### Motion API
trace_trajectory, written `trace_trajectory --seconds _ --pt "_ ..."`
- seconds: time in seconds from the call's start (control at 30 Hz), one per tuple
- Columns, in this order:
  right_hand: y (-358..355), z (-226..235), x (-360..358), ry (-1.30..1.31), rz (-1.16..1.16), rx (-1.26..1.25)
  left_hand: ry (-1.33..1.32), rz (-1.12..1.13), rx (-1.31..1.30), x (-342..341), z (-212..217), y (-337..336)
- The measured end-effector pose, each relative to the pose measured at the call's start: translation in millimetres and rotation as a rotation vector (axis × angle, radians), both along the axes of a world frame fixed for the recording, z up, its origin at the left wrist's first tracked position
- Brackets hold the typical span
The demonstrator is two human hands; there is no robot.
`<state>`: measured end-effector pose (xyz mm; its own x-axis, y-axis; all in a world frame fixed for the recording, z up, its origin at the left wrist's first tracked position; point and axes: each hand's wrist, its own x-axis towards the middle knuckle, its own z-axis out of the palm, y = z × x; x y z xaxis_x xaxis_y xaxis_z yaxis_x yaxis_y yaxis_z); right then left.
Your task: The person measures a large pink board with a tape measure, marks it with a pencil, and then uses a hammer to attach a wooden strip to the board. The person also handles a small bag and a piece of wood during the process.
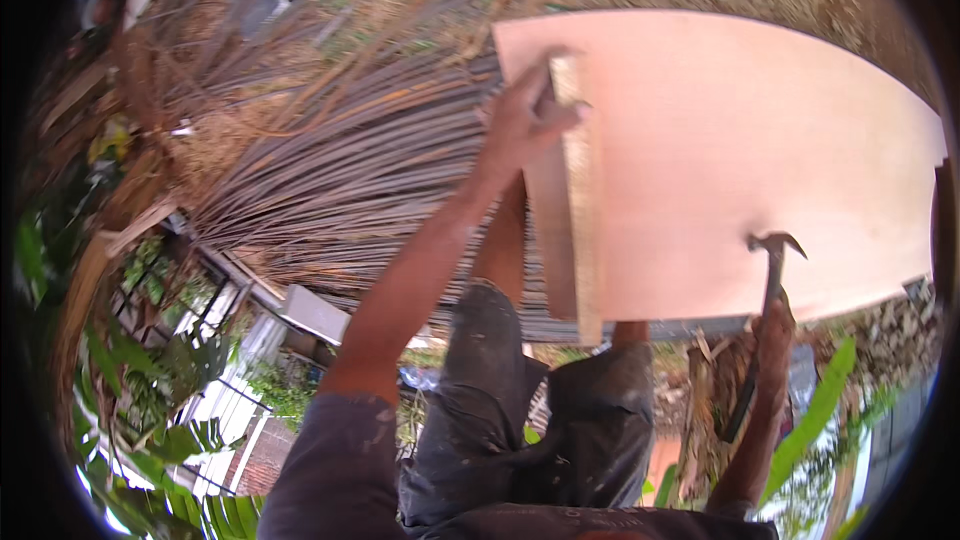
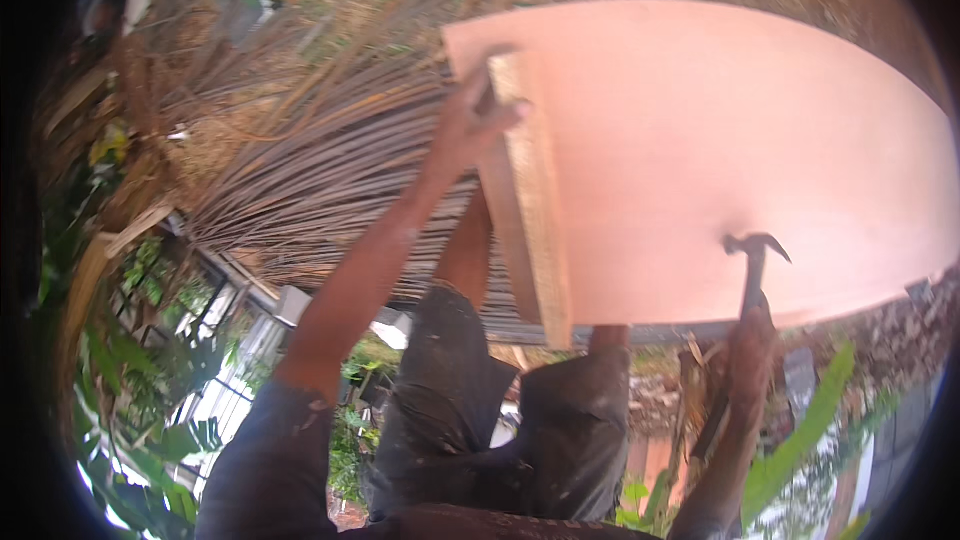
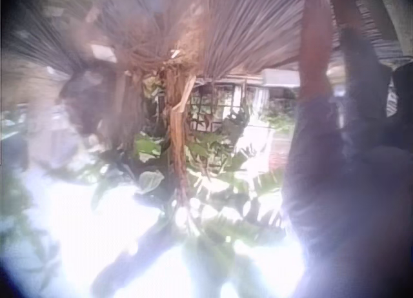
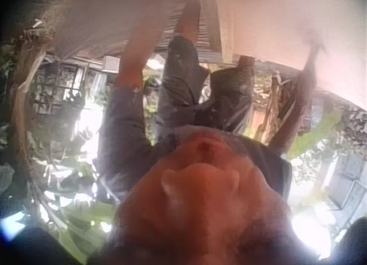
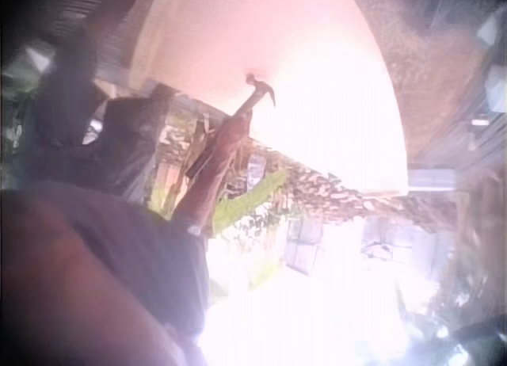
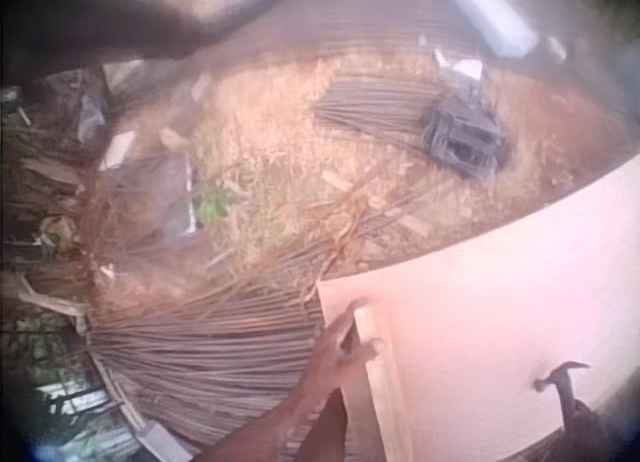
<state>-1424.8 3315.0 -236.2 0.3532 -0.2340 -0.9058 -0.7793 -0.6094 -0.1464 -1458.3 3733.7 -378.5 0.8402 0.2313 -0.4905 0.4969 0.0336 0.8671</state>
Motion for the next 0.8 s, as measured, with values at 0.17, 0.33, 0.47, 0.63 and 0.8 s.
trace_trajectory --seconds 0.17,0.33,0.47,0.63,0.8 --pt "-120.0 -33.8 -37.2 -0.125 -0.026 0.108 0.044 -0.169 0.175 2.0 -39.5 -46.4" --pt "-137.1 -83.9 -58.6 -0.144 0.067 0.134 0.492 -0.474 0.239 27.0 31.7 -7.1" --pt "-148.4 -120.7 -61.5 -0.187 0.129 0.084 0.424 -0.45 0.368 10.0 8.3 2.1" --pt "-82.5 -62.5 -46.0 -0.026 -0.158 0.152 0.186 -0.25 -0.152 2.5 9.2 -5.3" --pt "-55.1 -45.4 -11.4 -0.034 0.758 -0.057 0.457 -0.424 0.616 7.5 44.2 -21.1"
